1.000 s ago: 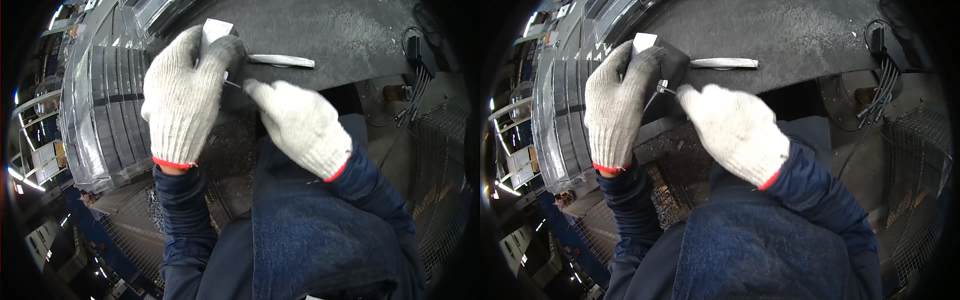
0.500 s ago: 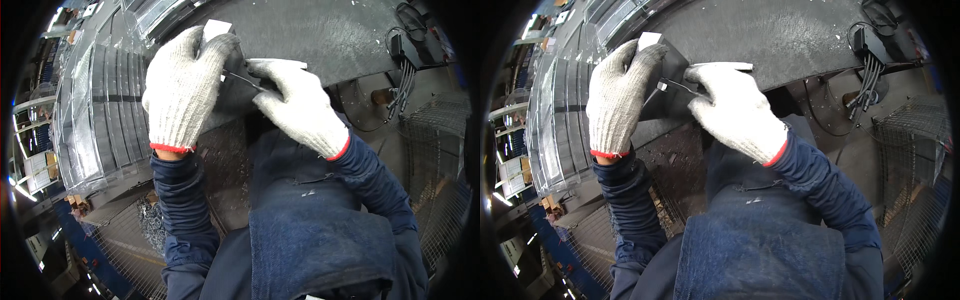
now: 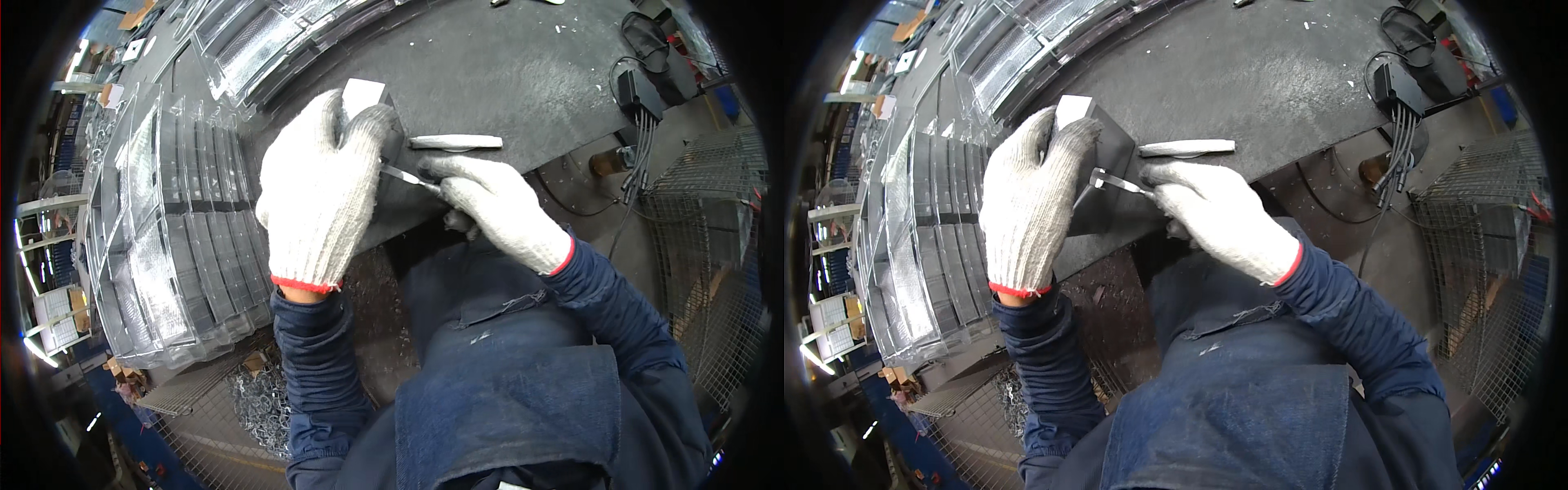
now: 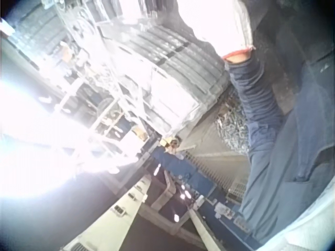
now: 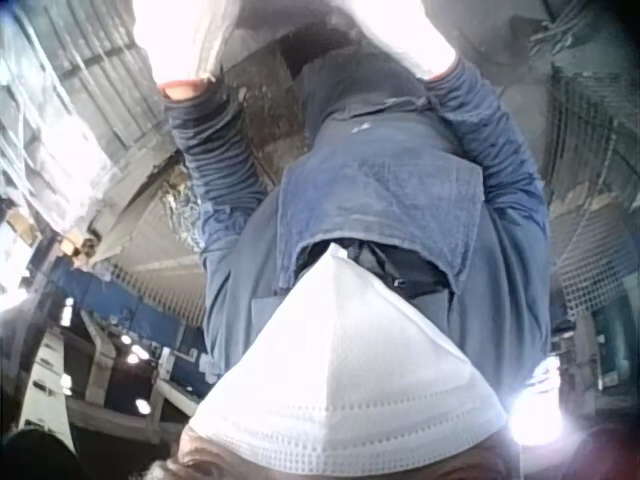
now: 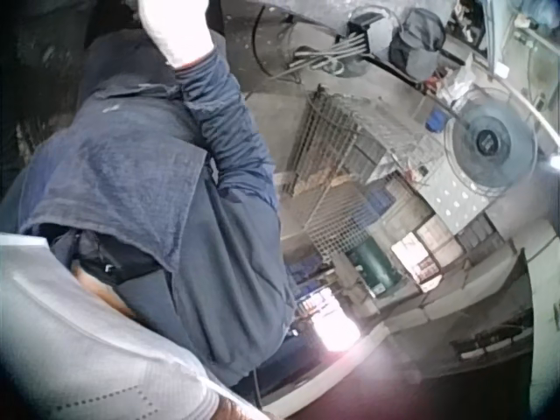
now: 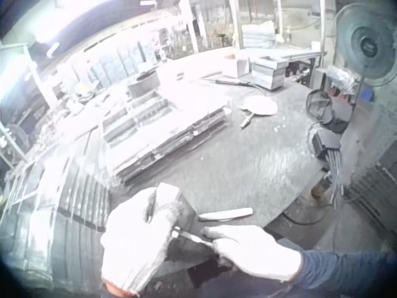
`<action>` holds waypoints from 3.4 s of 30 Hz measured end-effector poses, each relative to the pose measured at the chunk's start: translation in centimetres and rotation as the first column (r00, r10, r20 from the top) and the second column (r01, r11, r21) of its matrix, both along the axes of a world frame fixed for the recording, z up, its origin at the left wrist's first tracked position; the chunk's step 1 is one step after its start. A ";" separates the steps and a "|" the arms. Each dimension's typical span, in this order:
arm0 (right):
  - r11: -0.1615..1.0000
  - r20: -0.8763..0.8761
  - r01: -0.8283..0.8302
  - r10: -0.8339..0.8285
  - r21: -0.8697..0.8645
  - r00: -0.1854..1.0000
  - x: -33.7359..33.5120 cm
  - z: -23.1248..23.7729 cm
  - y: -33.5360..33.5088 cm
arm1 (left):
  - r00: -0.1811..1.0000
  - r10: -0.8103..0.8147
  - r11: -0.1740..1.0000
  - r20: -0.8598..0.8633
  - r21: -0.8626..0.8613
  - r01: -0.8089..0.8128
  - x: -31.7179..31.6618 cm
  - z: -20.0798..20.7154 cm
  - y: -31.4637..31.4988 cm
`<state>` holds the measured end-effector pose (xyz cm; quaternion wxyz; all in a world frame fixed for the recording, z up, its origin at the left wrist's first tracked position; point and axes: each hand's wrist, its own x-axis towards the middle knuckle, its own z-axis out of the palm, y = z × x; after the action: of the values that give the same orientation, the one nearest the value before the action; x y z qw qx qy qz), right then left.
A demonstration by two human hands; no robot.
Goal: The person files down the edges of metal box enclosures with a metal file, smoothing them out.
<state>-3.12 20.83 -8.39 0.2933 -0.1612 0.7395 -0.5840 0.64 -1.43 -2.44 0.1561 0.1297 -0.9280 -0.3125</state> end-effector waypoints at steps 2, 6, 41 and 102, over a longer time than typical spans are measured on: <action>0.995 0.324 0.029 0.004 -0.099 0.946 0.1 -0.4 0.7 | 1.000 0.012 1.000 -0.002 -0.004 -0.012 0.2 -0.1 -0.1; 0.990 0.414 -0.069 0.114 -0.122 0.903 0.2 -0.3 1.3 | 0.999 0.034 0.999 -0.016 -0.020 -0.034 0.2 -0.1 -0.1; 0.969 -0.911 0.135 0.142 0.208 0.387 0.6 -2.2 -3.2 | 0.999 -0.045 0.995 0.011 0.086 0.044 -0.1 0.9 0.4; 0.933 -0.934 0.146 0.298 0.328 0.198 -7.2 -3.7 2.8 | 0.986 0.086 0.926 0.146 0.354 -0.133 -0.1 2.4 0.1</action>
<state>-10.28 23.64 -12.05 -0.1880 -0.4760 0.8370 -0.1938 0.57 -1.35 -0.04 0.0871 0.2276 -0.8536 -0.4604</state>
